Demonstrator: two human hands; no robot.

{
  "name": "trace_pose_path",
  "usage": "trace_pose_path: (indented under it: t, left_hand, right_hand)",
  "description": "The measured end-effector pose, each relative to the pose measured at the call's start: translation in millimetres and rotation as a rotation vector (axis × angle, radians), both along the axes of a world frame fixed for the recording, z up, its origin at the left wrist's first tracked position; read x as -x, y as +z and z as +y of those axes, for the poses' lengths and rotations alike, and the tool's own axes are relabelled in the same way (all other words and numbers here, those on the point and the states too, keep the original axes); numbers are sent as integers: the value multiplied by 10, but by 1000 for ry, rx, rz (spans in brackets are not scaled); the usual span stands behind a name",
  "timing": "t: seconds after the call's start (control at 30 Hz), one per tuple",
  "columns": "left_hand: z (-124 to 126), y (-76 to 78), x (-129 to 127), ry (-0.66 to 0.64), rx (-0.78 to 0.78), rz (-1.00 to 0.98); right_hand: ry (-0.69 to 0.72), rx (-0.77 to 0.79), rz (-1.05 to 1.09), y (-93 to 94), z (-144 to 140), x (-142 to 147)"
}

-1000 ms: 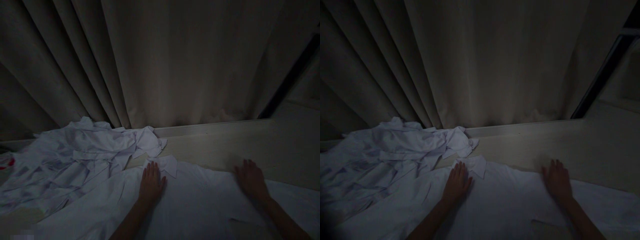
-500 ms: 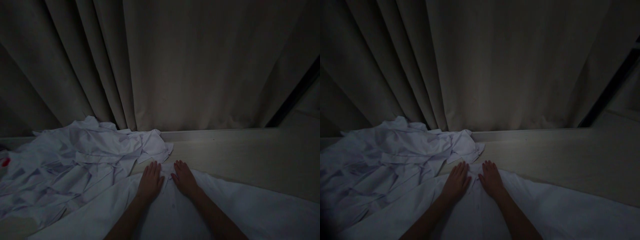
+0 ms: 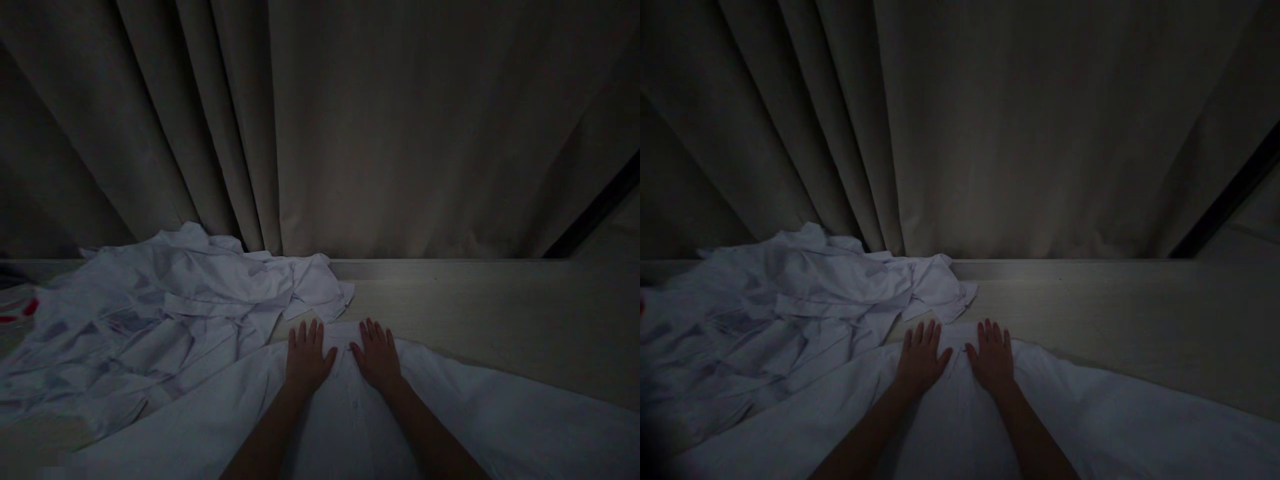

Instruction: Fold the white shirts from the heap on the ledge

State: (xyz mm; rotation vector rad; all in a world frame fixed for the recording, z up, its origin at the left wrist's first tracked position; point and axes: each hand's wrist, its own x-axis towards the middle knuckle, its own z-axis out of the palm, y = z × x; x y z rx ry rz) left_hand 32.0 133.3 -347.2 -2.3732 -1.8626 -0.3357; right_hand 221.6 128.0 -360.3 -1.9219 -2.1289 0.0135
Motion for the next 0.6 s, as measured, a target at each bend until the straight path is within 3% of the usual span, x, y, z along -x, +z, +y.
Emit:
trace_pose_path:
  t: [0.33, 0.43, 0.53, 0.6]
  left_hand:
    - [14, 10, -21, 9, -39, -27]
    - [-140, 29, -14, 27, -83, -42]
    - [-525, 109, 272, 12, -144, -31]
    - [-864, 219, 742, 40, -178, -6]
  right_hand:
    - [-14, -15, -18, -68, 16, 3]
    - [-11, -12, -49, -87, 15, 6]
    - [3, -23, -124, -84, -5, -9]
    - [15, -38, -191, -63, -22, -18]
